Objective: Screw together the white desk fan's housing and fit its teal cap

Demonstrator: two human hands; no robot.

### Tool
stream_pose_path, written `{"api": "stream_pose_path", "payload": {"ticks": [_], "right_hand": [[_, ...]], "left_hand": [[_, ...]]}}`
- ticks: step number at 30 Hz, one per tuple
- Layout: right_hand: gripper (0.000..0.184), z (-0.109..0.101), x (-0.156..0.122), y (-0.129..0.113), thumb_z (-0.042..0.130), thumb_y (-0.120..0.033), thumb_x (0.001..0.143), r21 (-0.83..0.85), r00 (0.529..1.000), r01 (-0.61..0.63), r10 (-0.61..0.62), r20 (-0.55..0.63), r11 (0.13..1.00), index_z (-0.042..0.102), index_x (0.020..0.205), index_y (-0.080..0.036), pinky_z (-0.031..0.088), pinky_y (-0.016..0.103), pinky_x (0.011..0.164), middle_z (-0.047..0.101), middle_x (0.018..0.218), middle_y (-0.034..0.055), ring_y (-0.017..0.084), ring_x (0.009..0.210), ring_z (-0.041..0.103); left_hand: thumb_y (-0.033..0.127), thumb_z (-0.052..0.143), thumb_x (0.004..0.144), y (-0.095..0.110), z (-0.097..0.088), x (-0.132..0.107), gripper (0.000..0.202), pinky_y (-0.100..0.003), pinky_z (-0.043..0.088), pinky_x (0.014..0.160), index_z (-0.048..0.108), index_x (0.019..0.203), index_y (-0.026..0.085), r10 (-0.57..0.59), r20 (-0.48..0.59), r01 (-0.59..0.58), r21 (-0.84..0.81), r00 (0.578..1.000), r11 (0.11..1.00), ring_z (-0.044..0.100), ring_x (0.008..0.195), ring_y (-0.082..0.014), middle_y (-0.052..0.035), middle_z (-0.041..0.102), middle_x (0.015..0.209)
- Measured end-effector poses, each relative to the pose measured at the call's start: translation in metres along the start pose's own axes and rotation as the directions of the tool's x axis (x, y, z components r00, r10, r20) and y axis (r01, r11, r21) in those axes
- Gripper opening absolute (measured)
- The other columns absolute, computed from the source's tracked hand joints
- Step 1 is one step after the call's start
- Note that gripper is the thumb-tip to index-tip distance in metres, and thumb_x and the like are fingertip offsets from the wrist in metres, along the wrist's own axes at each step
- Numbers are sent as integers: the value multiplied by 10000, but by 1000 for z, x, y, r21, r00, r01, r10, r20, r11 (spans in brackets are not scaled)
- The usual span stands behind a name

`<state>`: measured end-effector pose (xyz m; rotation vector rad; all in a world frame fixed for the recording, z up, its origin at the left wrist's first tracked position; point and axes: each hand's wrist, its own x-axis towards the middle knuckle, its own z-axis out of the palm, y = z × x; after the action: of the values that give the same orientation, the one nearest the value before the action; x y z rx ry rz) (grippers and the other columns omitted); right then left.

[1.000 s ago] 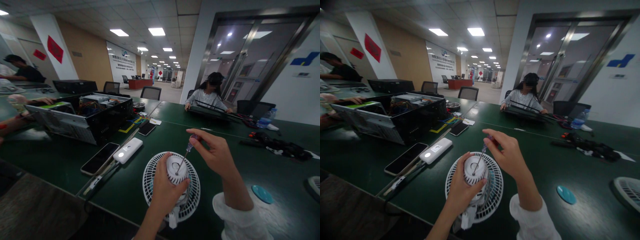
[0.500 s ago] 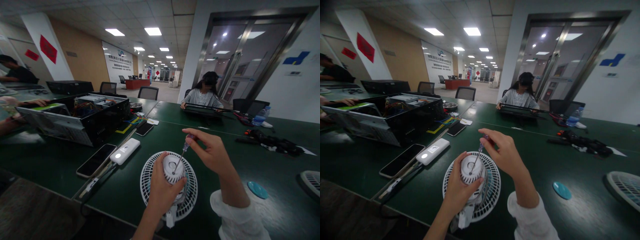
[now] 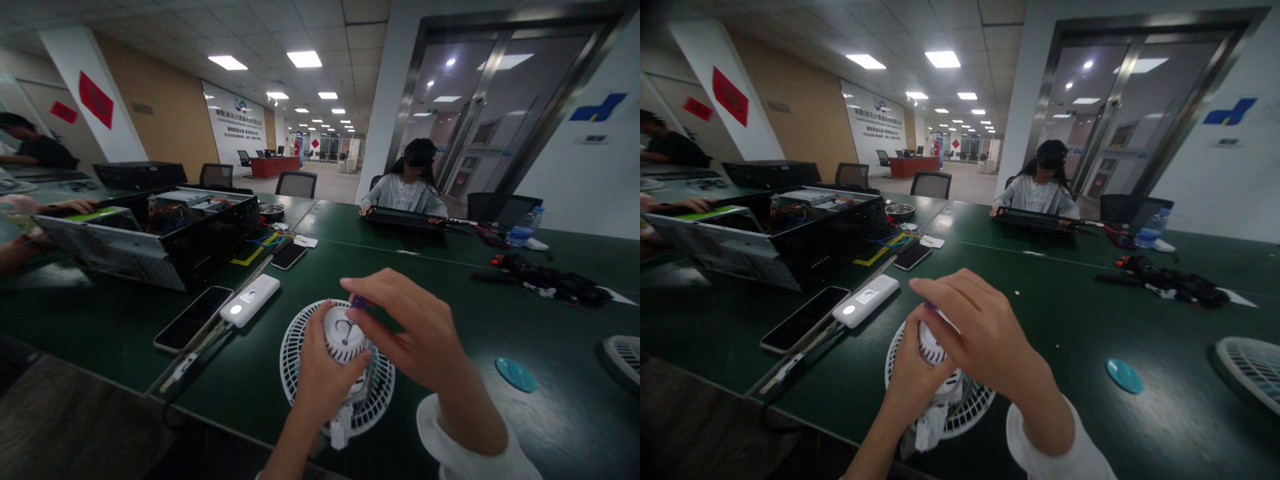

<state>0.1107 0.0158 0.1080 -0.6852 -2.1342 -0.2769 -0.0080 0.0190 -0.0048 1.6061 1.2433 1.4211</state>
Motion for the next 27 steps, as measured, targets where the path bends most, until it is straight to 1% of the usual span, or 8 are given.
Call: {"api": "stream_pose_path", "payload": {"ticks": [3, 7, 9, 14, 18, 21, 25, 27], "right_hand": [[131, 5, 1, -1, 534, -183, 849, -77, 998, -5, 0, -64, 997, 606, 955, -153, 497, 274, 636, 654, 772, 47, 144, 702, 587], [239, 5, 0, -1, 468, -122, 861, -43, 994, -70, 66, -87, 997, 576, 1073, -127, 503, 298, 708, 666, 882, 82, 163, 820, 610], [251, 5, -1, 0, 469, -105, 857, -22, 991, -85, 82, -107, 996, 567, 1087, -137, 503, 281, 707, 670, 891, 71, 151, 826, 617], [88, 8, -1, 4, 556, -181, 835, -111, 978, -116, 94, -184, 987, 622, 880, -146, 492, 270, 636, 651, 739, 47, 145, 691, 598], [232, 5, -2, 7, 484, -144, 846, -81, 975, -198, 188, -117, 977, 598, 1047, -140, 497, 276, 620, 665, 824, 62, 149, 713, 609], [297, 2, -3, 7, 488, -120, 835, -32, 975, -213, 210, -72, 977, 561, 1122, -143, 497, 250, 622, 664, 859, 47, 124, 686, 605], [183, 3, -3, 3, 555, -198, 836, -95, 983, -174, 167, -80, 980, 611, 993, -125, 480, 245, 584, 641, 763, 41, 130, 657, 595], [180, 3, -2, 2, 549, -217, 842, -125, 984, -169, 160, -80, 978, 622, 971, -116, 484, 267, 592, 636, 759, 57, 153, 691, 605]], "left_hand": [[202, 699, 617, 0, 0, 0, 707, -461, 333, 1024, 371, 1244, 204, -27, -2, 27, 31, 1000, 999, 446, 1198, -284, -89, 483, 1266], [203, 700, 623, 1, 0, 0, 692, -453, 342, 1014, 379, 1236, 208, 1, -5, -1, 22, 1000, 1000, 457, 1180, -273, -83, 488, 1257], [209, 701, 626, 2, 0, 0, 679, -452, 343, 1012, 387, 1228, 213, 11, -22, -10, 4, 1000, 1000, 460, 1174, -270, -79, 490, 1249], [215, 695, 637, 3, -1, 0, 683, -442, 311, 1039, 366, 1236, 205, -10, 9, 10, 0, 1000, 1000, 429, 1201, -259, -83, 468, 1263], [212, 696, 634, 2, -2, 0, 694, -456, 304, 1039, 359, 1240, 206, -13, 20, 13, 8, 1000, 1000, 423, 1200, -263, -86, 460, 1271], [214, 698, 629, 2, -1, 0, 693, -455, 310, 1035, 365, 1237, 210, -21, 26, 21, 19, 999, 1000, 426, 1196, -262, -80, 461, 1269], [231, 695, 637, 1, -1, 1, 700, -442, 309, 1039, 355, 1248, 203, -7, 19, 7, 23, 1000, 1000, 418, 1205, -260, -81, 458, 1273], [238, 695, 641, 1, -1, 0, 702, -437, 310, 1039, 351, 1252, 201, 1, 19, -1, 28, 1000, 1000, 416, 1209, -260, -82, 456, 1278]]}}
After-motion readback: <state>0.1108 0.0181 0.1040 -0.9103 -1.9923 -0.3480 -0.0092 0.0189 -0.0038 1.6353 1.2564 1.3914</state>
